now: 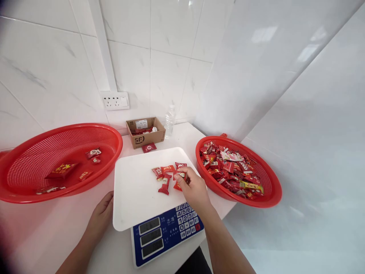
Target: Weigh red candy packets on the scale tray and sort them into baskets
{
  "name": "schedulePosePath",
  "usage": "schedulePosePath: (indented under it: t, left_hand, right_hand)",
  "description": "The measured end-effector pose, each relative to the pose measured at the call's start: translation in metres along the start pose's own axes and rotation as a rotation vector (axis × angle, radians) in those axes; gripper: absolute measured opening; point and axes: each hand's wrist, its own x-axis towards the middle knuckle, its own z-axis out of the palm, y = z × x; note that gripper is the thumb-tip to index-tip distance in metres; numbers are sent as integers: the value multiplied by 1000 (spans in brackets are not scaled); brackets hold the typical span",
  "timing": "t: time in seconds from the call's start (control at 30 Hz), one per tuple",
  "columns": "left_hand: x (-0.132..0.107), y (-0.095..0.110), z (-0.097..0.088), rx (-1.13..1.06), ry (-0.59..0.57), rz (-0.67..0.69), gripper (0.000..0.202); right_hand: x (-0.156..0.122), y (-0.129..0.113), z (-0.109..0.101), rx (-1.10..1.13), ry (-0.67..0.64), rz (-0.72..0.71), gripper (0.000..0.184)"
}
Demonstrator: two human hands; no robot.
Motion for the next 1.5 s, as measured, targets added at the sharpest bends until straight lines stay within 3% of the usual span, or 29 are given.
schedulePosePath:
  t: [0.13,0.23,0.47,0.7,1.07,1.5]
  left_hand:
    - [-1,3,-1,17,13,4,46]
    - [0,3,-2,13,16,11,45]
    - [0,1,-2,21,-2,3,45]
    - [-1,3,-1,64,-6,-22,49]
    - [-2,2,-1,12,4,36,43]
    - [-2,5,0,19,9,33,40]
  right_hand:
    - [1,-6,1,-80,-216,-10,44]
    - [0,-10,-5,-139,-257,-56,54]
    - [-7,0,-23,-352,-424,-145,38]
    - [-8,5,-20,-333,-278,-154,27]
    - [-12,-1,-19,-202,38,-224,33]
    - [-10,2,-14,-82,-43,-127,33]
